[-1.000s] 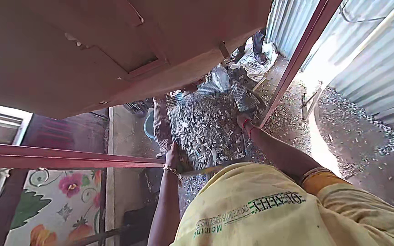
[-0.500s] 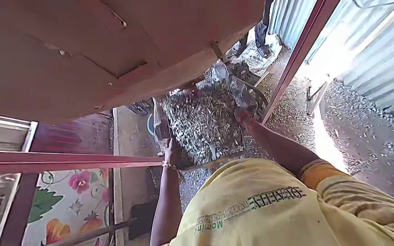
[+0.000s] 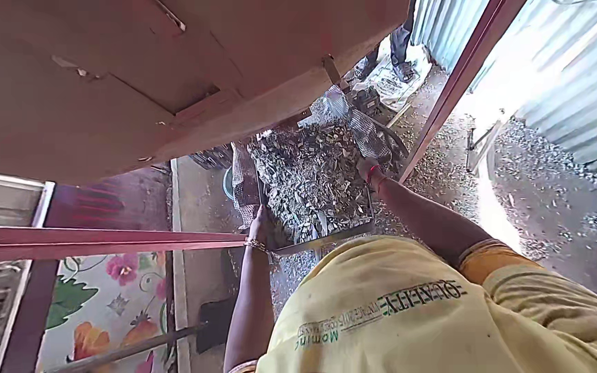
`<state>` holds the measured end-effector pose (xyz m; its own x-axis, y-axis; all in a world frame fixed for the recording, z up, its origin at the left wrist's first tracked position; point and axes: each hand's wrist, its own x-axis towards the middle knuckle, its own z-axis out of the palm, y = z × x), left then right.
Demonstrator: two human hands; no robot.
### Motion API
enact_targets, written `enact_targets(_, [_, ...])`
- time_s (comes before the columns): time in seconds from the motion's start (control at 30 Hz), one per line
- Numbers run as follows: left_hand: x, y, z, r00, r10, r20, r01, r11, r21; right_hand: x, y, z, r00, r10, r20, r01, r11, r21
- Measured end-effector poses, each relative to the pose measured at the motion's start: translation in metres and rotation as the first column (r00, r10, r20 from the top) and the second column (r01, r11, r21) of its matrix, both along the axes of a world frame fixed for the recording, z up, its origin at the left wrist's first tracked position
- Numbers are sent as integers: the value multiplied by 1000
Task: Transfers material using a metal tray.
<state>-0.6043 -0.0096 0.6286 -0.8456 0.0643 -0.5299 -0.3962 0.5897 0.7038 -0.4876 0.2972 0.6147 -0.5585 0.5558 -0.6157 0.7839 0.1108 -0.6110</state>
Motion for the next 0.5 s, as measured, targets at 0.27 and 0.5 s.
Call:
enact_targets(0.27, [-9, 8, 12, 1000, -11, 16, 11, 1000, 4, -4, 10, -2, 940, 325, 105, -334, 939, 81])
enact_targets(0.5, [-7, 4, 12, 998, 52, 19, -54, 984, 171, -4, 15, -2, 953, 302, 5, -302, 953, 32])
